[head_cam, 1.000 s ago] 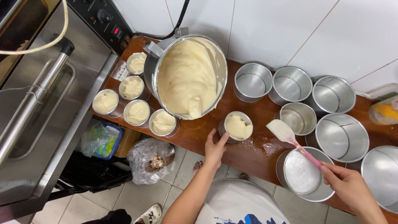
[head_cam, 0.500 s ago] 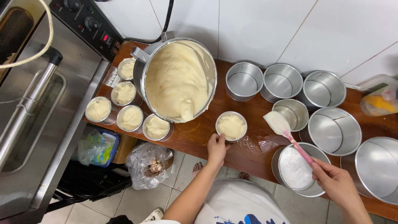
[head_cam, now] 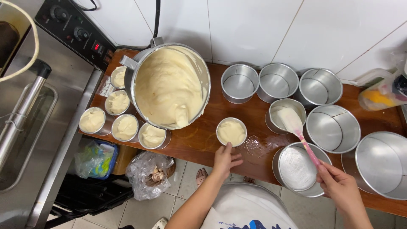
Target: Portioning batter from a large mixing bowl into individual cake tins and leveling it with a spatula.
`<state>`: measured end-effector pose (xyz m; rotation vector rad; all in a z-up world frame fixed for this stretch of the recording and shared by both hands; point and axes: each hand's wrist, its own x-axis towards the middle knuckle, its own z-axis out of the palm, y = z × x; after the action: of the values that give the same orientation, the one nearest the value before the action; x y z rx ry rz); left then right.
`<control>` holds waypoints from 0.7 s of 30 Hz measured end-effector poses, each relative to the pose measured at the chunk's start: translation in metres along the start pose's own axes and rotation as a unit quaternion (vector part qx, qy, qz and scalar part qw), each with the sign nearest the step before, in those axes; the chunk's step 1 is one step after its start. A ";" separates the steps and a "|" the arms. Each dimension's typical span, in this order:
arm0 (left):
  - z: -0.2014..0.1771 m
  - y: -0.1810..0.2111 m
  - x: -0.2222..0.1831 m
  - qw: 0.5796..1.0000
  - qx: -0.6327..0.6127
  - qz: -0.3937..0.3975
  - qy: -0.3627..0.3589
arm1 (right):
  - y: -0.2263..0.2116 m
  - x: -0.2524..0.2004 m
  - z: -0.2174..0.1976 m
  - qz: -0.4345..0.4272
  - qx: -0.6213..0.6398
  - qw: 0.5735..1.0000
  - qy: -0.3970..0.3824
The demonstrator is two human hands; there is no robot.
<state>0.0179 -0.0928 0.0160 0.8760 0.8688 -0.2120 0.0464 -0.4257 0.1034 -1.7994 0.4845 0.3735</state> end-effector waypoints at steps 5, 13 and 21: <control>0.025 0.030 0.024 0.988 -0.108 0.070 0.089 | 0.009 -0.003 -0.010 0.034 0.014 0.999 0.009; 0.041 0.113 0.112 0.985 0.010 0.152 0.087 | 0.010 -0.019 -0.023 0.064 0.051 0.996 0.023; 0.082 0.114 0.162 0.964 0.089 0.180 0.175 | 0.036 -0.016 -0.031 0.043 0.080 0.996 0.018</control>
<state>0.2270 -0.0528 -0.0096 1.2474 1.0081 0.1922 0.0148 -0.4617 0.0899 -1.6357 0.6028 0.3511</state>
